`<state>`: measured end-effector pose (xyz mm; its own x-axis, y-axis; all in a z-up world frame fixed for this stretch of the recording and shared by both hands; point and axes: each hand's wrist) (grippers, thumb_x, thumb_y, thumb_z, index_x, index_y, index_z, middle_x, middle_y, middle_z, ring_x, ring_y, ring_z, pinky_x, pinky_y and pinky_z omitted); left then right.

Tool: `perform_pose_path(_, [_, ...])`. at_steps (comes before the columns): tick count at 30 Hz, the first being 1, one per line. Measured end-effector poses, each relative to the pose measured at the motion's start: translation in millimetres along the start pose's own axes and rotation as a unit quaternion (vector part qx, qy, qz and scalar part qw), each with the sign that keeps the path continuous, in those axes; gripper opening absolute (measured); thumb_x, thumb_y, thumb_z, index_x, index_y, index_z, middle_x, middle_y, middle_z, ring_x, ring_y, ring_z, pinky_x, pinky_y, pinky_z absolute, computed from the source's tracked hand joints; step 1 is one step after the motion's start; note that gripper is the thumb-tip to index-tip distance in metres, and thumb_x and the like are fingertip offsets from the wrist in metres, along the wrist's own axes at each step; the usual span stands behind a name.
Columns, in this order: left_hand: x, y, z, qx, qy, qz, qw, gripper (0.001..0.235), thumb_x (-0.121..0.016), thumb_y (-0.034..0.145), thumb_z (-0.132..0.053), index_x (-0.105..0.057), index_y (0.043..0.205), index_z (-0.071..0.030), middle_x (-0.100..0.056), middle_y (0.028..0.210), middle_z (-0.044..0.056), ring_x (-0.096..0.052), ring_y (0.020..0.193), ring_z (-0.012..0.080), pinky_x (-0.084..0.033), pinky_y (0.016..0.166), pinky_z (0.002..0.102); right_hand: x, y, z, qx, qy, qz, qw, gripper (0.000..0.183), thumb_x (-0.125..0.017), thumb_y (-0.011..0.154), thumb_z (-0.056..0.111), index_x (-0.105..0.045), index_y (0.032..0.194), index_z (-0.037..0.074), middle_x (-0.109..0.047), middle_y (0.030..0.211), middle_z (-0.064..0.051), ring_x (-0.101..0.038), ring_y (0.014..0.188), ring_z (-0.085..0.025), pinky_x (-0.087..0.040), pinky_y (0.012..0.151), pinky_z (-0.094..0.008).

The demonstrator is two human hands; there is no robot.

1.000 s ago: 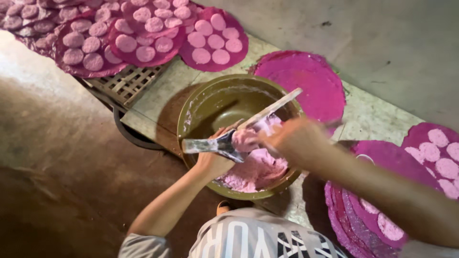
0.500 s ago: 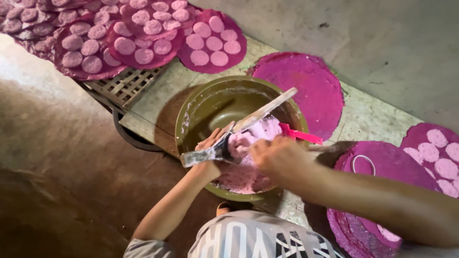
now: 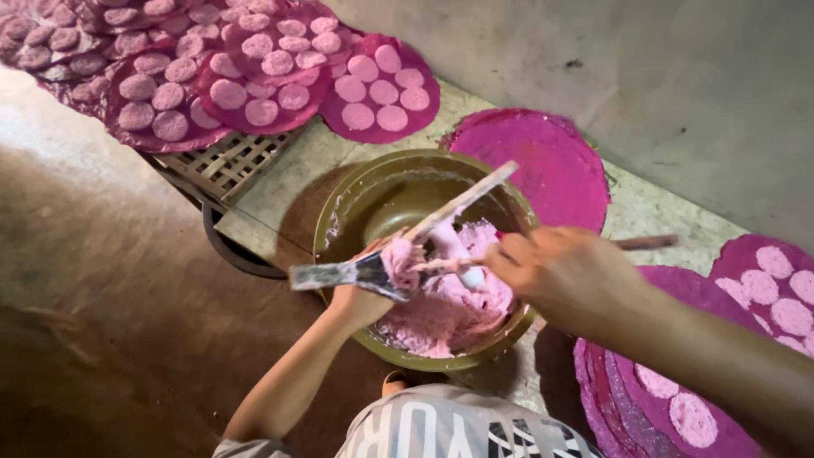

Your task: The person scoops pink dough from a bowl using a spatula and fills a metal mold. They press the mold onto a tray to form round pink discs and repeat the process to fill multiple trays.

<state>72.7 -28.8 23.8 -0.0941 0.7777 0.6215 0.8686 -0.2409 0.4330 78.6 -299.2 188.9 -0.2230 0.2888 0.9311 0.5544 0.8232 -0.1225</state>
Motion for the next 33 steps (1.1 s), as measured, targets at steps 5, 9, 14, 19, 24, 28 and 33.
perform_pose_path(5, [-34.1, -12.9, 0.6, 0.041, -0.118, 0.019, 0.992, 0.052, -0.070, 0.084, -0.020, -0.060, 0.133, -0.002, -0.071, 0.119, 0.013, -0.070, 0.103, 0.0247, -0.058, 0.088, 0.037, 10.0, 42.7, 40.1, 0.081, -0.054, 0.016, 0.995, 0.009, -0.063, 0.084, 0.007, -0.063, 0.090, 0.001, -0.064, 0.079, -0.009, -0.067, 0.061, -0.021, -0.057, 0.049, -0.034])
perform_pose_path(9, [-22.0, -18.9, 14.1, 0.080, -0.086, 0.015, 0.993, 0.056, -0.073, 0.082, -0.024, -0.061, 0.133, -0.006, -0.069, 0.125, 0.012, -0.067, 0.111, 0.0266, -0.055, 0.094, 0.038, 24.3, 13.9, 29.1, 0.017, 0.076, 0.018, 0.997, 0.014, -0.062, 0.085, 0.005, -0.066, 0.098, 0.002, -0.068, 0.085, -0.012, -0.071, 0.068, -0.024, -0.059, 0.052, -0.037])
perform_pose_path(14, [-11.9, -5.1, 26.1, 0.004, 0.056, 0.039, 0.998, 0.059, -0.077, 0.079, -0.028, -0.062, 0.133, -0.010, -0.065, 0.133, 0.012, -0.062, 0.120, 0.0289, -0.050, 0.102, 0.039, 15.2, -9.7, 16.6, -0.031, 0.010, 0.073, 0.997, 0.016, -0.057, 0.090, 0.009, -0.064, 0.103, 0.003, -0.068, 0.086, -0.012, -0.070, 0.064, -0.022, -0.059, 0.053, -0.037])
perform_pose_path(19, [-32.5, -6.2, 9.9, 0.077, -0.043, 0.087, 0.992, 0.062, -0.079, 0.076, -0.030, -0.062, 0.133, -0.014, -0.062, 0.141, 0.011, -0.060, 0.128, 0.0286, -0.048, 0.110, 0.039, -9.4, 39.2, 57.7, 0.032, -0.040, 0.104, 0.993, 0.014, -0.056, 0.098, 0.008, -0.062, 0.101, -0.003, -0.067, 0.083, -0.012, -0.067, 0.060, -0.017, -0.056, 0.046, -0.030])
perform_pose_path(24, [-16.9, -4.7, 7.3, 0.260, -0.085, 0.091, 0.958, 0.052, -0.071, 0.085, -0.026, -0.066, 0.136, -0.014, -0.071, 0.125, 0.012, -0.069, 0.101, 0.0369, -0.060, 0.085, 0.047, 16.9, -3.6, 37.8, -0.059, 0.095, 0.067, 0.992, 0.019, -0.058, 0.090, 0.010, -0.063, 0.107, 0.003, -0.067, 0.085, -0.011, -0.070, 0.060, -0.023, -0.058, 0.048, -0.038])
perform_pose_path(28, [7.0, 1.6, -0.2, -0.097, 0.176, -0.176, 0.964, 0.049, -0.082, 0.095, -0.030, -0.061, 0.134, -0.012, -0.070, 0.131, 0.004, -0.077, 0.096, 0.0209, -0.063, 0.076, 0.032, 38.2, -37.4, 10.7, -0.142, 0.054, 0.108, 0.982, 0.032, -0.055, 0.094, 0.010, -0.058, 0.126, 0.007, -0.066, 0.090, -0.010, -0.072, 0.067, -0.021, -0.059, 0.051, -0.035])
perform_pose_path(33, [6.1, 6.6, -12.4, 0.000, 0.135, -0.050, 0.990, 0.070, -0.082, 0.076, -0.039, -0.062, 0.135, -0.007, -0.066, 0.125, 0.010, -0.070, 0.101, 0.0271, -0.059, 0.080, 0.039, 45.7, -6.7, 20.0, -0.105, 0.078, 0.147, 0.980, 0.023, -0.056, 0.089, 0.007, -0.059, 0.112, 0.009, -0.067, 0.089, -0.009, -0.073, 0.066, -0.024, -0.059, 0.052, -0.039])
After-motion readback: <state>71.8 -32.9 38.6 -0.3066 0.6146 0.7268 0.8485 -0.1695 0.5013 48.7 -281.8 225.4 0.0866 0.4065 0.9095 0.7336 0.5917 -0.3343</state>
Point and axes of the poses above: each hand's wrist, its own y-axis towards the middle knuckle, its own x-axis out of the back of the hand, z = x × y
